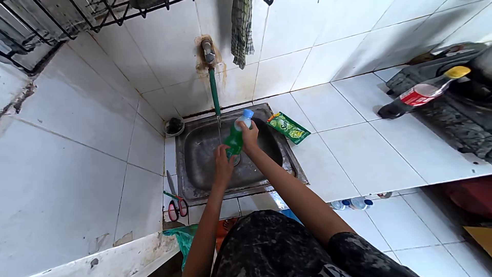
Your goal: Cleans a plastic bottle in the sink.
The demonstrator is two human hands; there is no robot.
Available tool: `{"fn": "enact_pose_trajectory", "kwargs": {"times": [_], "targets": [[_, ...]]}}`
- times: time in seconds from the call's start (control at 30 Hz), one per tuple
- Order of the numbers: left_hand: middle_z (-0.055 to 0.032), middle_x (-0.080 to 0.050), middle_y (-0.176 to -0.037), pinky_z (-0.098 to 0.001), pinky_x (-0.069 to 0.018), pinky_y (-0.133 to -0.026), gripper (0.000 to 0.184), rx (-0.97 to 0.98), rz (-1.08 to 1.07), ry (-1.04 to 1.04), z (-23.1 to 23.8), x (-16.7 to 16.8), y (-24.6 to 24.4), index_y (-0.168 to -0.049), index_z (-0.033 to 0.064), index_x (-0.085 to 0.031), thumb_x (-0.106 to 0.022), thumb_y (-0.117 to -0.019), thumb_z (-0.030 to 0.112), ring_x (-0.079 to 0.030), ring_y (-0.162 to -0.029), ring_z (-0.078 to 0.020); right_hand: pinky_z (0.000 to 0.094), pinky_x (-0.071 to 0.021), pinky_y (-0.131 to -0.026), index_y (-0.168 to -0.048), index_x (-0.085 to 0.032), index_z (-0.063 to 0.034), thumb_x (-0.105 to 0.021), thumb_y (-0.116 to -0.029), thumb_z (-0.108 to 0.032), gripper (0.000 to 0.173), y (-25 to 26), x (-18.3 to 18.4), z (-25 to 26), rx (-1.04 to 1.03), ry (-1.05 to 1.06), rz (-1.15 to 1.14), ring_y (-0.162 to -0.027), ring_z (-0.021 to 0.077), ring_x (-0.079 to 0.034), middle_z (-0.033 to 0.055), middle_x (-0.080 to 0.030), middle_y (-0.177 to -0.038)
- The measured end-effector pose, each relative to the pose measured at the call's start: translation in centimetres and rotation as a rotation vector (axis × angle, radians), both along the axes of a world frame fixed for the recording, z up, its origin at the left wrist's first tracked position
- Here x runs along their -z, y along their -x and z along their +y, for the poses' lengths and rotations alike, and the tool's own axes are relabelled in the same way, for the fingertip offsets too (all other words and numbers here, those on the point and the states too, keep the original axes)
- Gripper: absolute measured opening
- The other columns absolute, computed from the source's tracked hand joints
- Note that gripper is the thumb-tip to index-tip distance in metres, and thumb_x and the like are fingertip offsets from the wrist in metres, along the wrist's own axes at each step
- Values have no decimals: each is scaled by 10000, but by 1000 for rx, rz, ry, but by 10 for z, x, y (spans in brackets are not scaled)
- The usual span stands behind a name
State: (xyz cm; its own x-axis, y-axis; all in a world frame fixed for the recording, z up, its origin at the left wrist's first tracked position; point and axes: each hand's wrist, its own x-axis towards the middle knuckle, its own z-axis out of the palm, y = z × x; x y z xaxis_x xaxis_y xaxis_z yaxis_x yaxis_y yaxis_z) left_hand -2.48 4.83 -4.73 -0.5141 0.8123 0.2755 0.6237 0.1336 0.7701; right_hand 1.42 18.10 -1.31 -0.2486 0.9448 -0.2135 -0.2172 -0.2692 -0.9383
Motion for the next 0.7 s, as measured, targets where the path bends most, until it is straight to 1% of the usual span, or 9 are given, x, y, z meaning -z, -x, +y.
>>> {"fn": "enact_pose_trajectory", "kwargs": {"times": [0.03,0.1,0.13,0.2,0.23,0.3,0.43,0.53,0.7], "targets": [[-334,-606,-1215,-437,-539,-920,319,1,11,-10,1,1,-3,-1195,-149,-605,-670,-933,21,-646,-1043,-403,409,-563,-753,-1328,-524,10,-699,-940,-146,454,0,0,0,3,4,5,-841,228,-645,173,-636,-1039],[-323,-619,-1166,-412,-544,-880,311,-1,-1,-16,2,-1,-7,-1185,-157,-605,-669,-919,-7,-653,-995,-376,393,-560,-745,-1307,-531,12,-701,-937,-138,434,0,2,1,-3,-13,4,-824,210,-642,160,-637,-1019],[-327,-612,-1179,-416,-537,-893,353,-11,-20,-9,2,-4,-7,-1202,-159,-594,-694,-903,0,-646,-1016,-382,381,-562,-735,-1292,-538,15,-702,-936,-135,420,-1,2,2,-10,-27,5,-811,197,-641,152,-637,-1003],[-359,-543,-1313,-460,-503,-1003,533,-30,-111,28,3,-11,-2,-1296,-160,-536,-770,-860,36,-590,-1169,-431,368,-561,-730,-1272,-547,12,-694,-942,-139,392,-3,2,3,-32,-44,1,-803,182,-640,139,-641,-987],[-356,-513,-1361,-457,-491,-1033,624,-40,-162,48,4,-14,2,-1336,-152,-505,-808,-831,54,-568,-1215,-427,367,-558,-730,-1268,-550,10,-689,-946,-142,382,-4,1,3,-42,-45,-2,-803,180,-638,135,-641,-985],[-337,-516,-1372,-432,-487,-1034,698,-54,-226,67,4,-18,7,-1357,-140,-498,-849,-789,65,-570,-1216,-396,368,-558,-730,-1259,-558,9,-685,-948,-142,369,-4,1,3,-58,-44,-6,-803,182,-638,133,-643,-980],[-314,-577,-1291,-401,-496,-990,621,-82,-210,39,2,-17,8,-1284,-144,-563,-857,-778,64,-605,-1138,-355,367,-557,-726,-1236,-561,7,-689,-940,-120,347,-1,-1,0,-64,-51,-4,-800,182,-636,136,-635,-974],[-309,-590,-1260,-385,-503,-961,592,-92,-199,16,2,-14,8,-1251,-149,-580,-858,-771,56,-614,-1099,-337,363,-563,-718,-1229,-562,1,-692,-935,-130,348,-1,1,-1,-64,-53,0,-785,175,-643,123,-643,-958],[-322,-583,-1256,-393,-500,-979,569,-121,-186,-15,1,-10,3,-1250,-151,-579,-841,-778,29,-607,-1118,-357,358,-559,-720,-1223,-564,0,-682,-931,-126,339,0,1,-3,-73,-65,-4,-795,173,-639,121,-638,-967]]}}
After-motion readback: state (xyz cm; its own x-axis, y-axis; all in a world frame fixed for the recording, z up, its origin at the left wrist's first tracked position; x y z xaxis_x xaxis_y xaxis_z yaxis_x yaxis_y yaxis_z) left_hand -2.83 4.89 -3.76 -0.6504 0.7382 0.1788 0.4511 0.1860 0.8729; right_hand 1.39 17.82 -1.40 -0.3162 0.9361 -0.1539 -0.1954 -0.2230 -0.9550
